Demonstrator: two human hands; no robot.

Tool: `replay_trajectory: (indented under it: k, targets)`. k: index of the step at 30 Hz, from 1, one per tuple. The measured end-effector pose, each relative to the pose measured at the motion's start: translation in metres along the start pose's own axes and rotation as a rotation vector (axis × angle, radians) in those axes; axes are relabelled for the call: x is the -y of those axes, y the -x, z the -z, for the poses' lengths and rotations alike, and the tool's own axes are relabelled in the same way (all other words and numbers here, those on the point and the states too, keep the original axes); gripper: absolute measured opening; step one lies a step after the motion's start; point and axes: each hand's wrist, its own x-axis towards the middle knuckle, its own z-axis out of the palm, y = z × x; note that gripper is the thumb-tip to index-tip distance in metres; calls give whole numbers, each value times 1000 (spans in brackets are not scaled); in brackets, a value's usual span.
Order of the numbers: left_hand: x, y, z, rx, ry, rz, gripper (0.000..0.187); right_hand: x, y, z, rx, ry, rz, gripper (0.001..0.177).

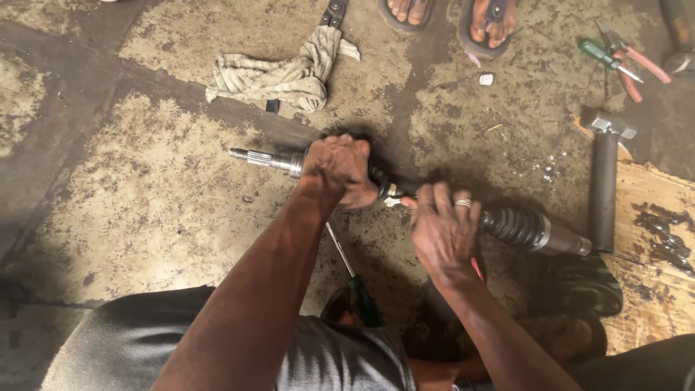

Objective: Repairing a car axle by cleaning parts and assembling the CV joint components.

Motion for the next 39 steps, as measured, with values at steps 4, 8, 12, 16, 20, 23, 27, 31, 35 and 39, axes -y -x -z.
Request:
replay_trajectory:
  k: [4, 8, 12, 16, 20, 23, 27, 31, 35, 39]
  targets:
    - [-2, 8, 7, 18, 9, -8, 47, 13, 6, 11, -2, -3, -72, 36]
    - [-2, 4, 8, -39, 55, -10, 50, 34, 16, 2, -45, 6, -229, 39]
    - [1, -7, -7, -203, 76, -31, 47, 52, 18, 9, -183, -39, -483, 46]
    - [-6, 12, 7, -106, 85, -15, 58, 23, 17, 25, -148, -117, -330, 36]
    - [-6, 30, 18, -80, 91, 15, 44, -12, 0, 39, 36, -354, -150, 17]
    - [-4, 24, 19, -78, 92, -2, 39, -31, -27, 53, 55, -405, 10, 22]
    - [-9, 18, 21, -22, 55, -16, 40, -44, -63, 70, 466, -382, 97, 36]
    - [-2, 13, 13, 47, 64, -6, 40, -27, -91, 76, 299, -30, 435, 53]
    - [1, 2, 5, -105, 44, -54, 43, -12, -111, 90, 728, -9, 386, 55]
    - [-4, 19, 23, 44, 35, -43, 38, -22, -106, 79, 761, 54, 456, 63]
